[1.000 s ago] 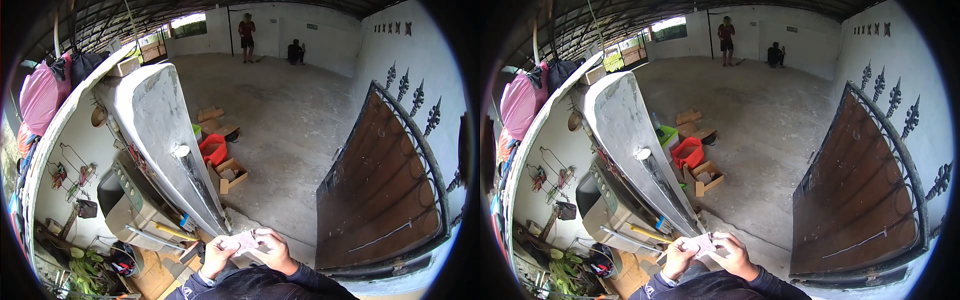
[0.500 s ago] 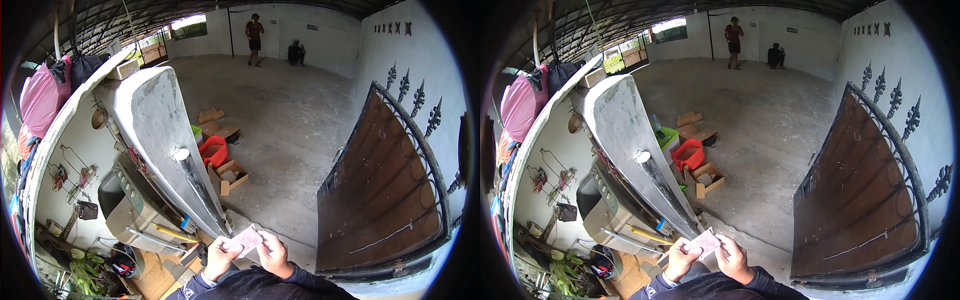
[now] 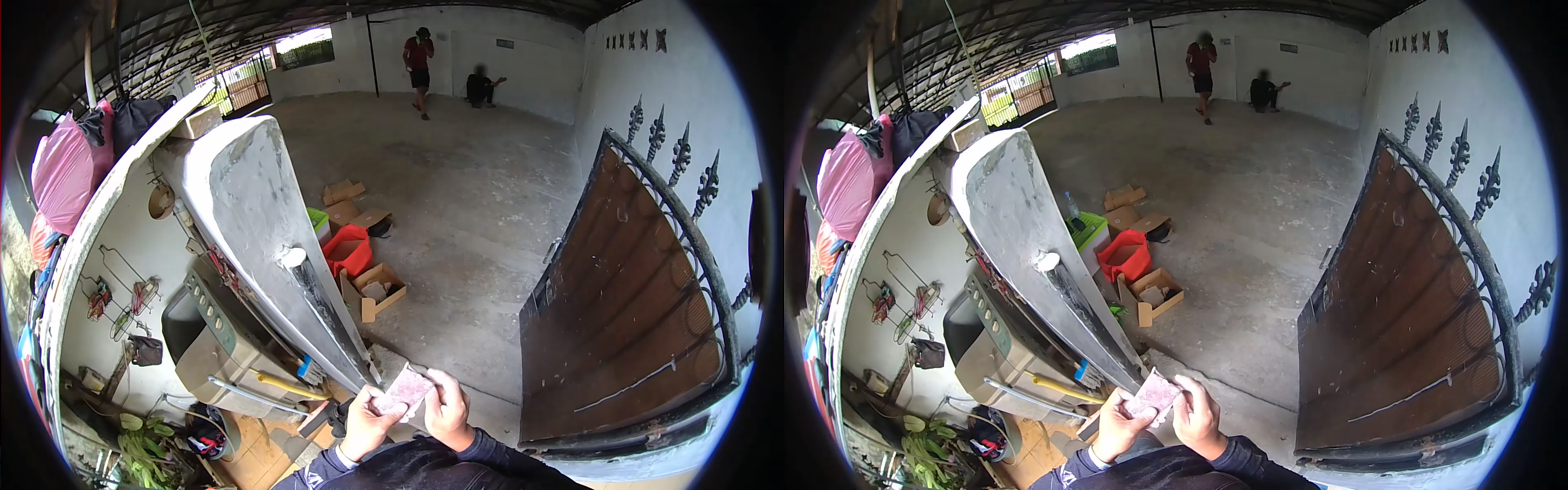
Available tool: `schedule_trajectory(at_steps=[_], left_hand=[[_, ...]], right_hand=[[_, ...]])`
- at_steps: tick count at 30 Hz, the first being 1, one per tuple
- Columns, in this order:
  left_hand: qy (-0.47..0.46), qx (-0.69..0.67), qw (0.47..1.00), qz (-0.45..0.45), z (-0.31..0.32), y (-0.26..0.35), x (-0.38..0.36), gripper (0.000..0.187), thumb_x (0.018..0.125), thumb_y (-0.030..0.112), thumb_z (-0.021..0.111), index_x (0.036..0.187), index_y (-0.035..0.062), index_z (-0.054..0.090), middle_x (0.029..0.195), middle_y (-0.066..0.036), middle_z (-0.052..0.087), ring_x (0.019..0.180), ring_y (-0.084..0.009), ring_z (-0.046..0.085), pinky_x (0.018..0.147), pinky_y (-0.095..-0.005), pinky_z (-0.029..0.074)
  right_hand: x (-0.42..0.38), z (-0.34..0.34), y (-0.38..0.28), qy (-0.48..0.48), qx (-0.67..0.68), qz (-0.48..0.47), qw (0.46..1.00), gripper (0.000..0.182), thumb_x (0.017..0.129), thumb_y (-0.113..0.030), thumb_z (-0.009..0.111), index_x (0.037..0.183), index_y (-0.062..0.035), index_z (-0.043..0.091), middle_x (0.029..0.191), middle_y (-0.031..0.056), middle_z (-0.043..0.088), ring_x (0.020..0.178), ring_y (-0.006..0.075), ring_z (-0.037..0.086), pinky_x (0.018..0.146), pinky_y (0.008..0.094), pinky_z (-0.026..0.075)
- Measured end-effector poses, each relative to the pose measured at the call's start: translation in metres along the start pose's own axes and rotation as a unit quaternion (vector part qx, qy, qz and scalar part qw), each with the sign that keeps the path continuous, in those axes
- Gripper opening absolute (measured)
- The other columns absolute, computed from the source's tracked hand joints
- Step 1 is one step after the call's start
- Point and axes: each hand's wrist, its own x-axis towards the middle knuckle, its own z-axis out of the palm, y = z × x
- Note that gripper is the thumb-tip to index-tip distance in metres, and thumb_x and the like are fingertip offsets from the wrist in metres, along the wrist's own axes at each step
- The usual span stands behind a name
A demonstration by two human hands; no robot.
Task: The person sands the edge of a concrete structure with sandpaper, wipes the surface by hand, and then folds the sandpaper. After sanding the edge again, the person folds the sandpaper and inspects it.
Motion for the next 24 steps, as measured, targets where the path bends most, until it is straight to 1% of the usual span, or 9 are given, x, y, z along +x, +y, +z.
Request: schedule_trajectory(at_steps=[1, 2, 3, 5, 8, 10, 14, 17, 24], left_hand=[[-0.003, 0.012, 1.0, 0.002, -0.001, 0.0, 0.0, 0.027, 0.084, -0.005, 0.074, 0.097, -0.0006, 0.051, 0.088, -0.012, 0.069, 0.079, -0.0158, 0.069, 0.07, -0.0277, 0.058], [-0.004, 0.012, 1.0, 0.001, -0.003, 0.0, 0.0, 0.027, 0.084, -0.005, 0.074, 0.097, -0.0006, 0.051, 0.088, -0.012, 0.069, 0.079, -0.0158, 0.069, 0.07, -0.0277, 0.058], [-0.008, 0.003, 1.0, -0.013, -0.004, 0.002, 0.0, 0.027, 0.084, -0.005, 0.074, 0.098, -0.0009, 0.051, 0.09, -0.012, 0.069, 0.079, -0.016, 0.07, 0.07, -0.028, 0.058], [-0.013, -0.006, 0.999, -0.029, -0.003, 0.005, -0.003, 0.027, 0.084, -0.005, 0.073, 0.099, -0.0011, 0.051, 0.091, -0.013, 0.069, 0.079, -0.0163, 0.07, 0.071, -0.0284, 0.059], [-0.023, -0.024, 0.999, -0.043, -0.002, 0.005, -0.006, 0.028, 0.084, -0.005, 0.073, 0.101, -0.0016, 0.051, 0.094, -0.013, 0.069, 0.08, -0.0168, 0.07, 0.073, -0.0293, 0.06], [-0.037, -0.002, 0.997, -0.063, -0.004, 0.001, -0.007, 0.036, 0.084, -0.008, 0.072, 0.112, -0.001, 0.051, 0.102, -0.013, 0.069, 0.087, -0.0179, 0.07, 0.074, -0.0297, 0.06], [-0.034, -0.027, 0.997, -0.067, -0.001, 0.006, -0.008, 0.036, 0.085, -0.006, 0.071, 0.117, -0.0022, 0.054, 0.1, -0.012, 0.069, 0.084, -0.0173, 0.07, 0.073, -0.0292, 0.06], [-0.056, 0.079, 0.993, -0.068, -0.009, -0.002, -0.01, 0.033, 0.087, -0.004, 0.07, 0.116, -0.0029, 0.056, 0.099, -0.012, 0.07, 0.083, -0.0171, 0.07, 0.074, -0.0291, 0.06], [-0.025, 0.06, 0.995, -0.075, -0.006, -0.004, -0.015, 0.03, 0.085, 0.002, 0.075, 0.111, -0.003, 0.063, 0.096, -0.006, 0.07, 0.083, -0.0101, 0.066, 0.076, -0.0256, 0.055]], right_hand=[[0.005, 0.0, -0.002, 0.026, 0.016, -0.018, 0.999, 0.022, 0.089, 0.0, 0.061, 0.11, 0.0033, 0.063, 0.095, 0.0188, 0.07, 0.082, 0.0339, 0.07, 0.071, 0.0376, 0.057], [0.012, -0.009, -0.002, -0.007, -0.07, -0.094, 0.993, 0.023, 0.087, -0.001, 0.064, 0.11, 0.0028, 0.065, 0.094, 0.017, 0.07, 0.079, 0.0314, 0.07, 0.068, 0.0364, 0.057], [0.013, -0.013, 0.001, -0.006, -0.071, -0.093, 0.993, 0.023, 0.087, -0.001, 0.064, 0.11, 0.0028, 0.065, 0.094, 0.017, 0.07, 0.079, 0.0314, 0.07, 0.068, 0.0364, 0.057], [0.013, -0.017, 0.007, -0.045, -0.14, -0.192, 0.97, 0.025, 0.085, 0.0, 0.065, 0.11, 0.003, 0.066, 0.093, 0.0166, 0.07, 0.078, 0.0306, 0.07, 0.068, 0.0351, 0.057], [0.003, -0.014, 0.012, -0.043, -0.121, -0.157, 0.979, 0.028, 0.084, 0.002, 0.064, 0.112, 0.0034, 0.066, 0.094, 0.016, 0.07, 0.08, 0.03, 0.07, 0.07, 0.035, 0.057], [0.004, -0.012, 0.01, -0.042, -0.106, -0.137, 0.984, 0.029, 0.084, 0.002, 0.064, 0.113, 0.0037, 0.066, 0.096, 0.016, 0.07, 0.081, 0.0295, 0.071, 0.071, 0.0348, 0.057], [0.014, -0.017, 0.001, -0.032, -0.134, -0.201, 0.97, 0.03, 0.084, 0.005, 0.062, 0.114, 0.0045, 0.065, 0.101, 0.0169, 0.07, 0.084, 0.0295, 0.071, 0.074, 0.0348, 0.058], [0.01, -0.019, 0.003, -0.062, -0.137, -0.205, 0.967, 0.033, 0.082, 0.005, 0.063, 0.116, 0.0045, 0.065, 0.102, 0.0174, 0.07, 0.085, 0.0308, 0.071, 0.076, 0.0357, 0.058], [0.004, -0.006, 0.001, -0.062, -0.082, -0.069, 0.992, 0.035, 0.084, 0.006, 0.06, 0.119, 0.0029, 0.063, 0.104, 0.0192, 0.067, 0.092, 0.034, 0.068, 0.077, 0.0369, 0.057]])
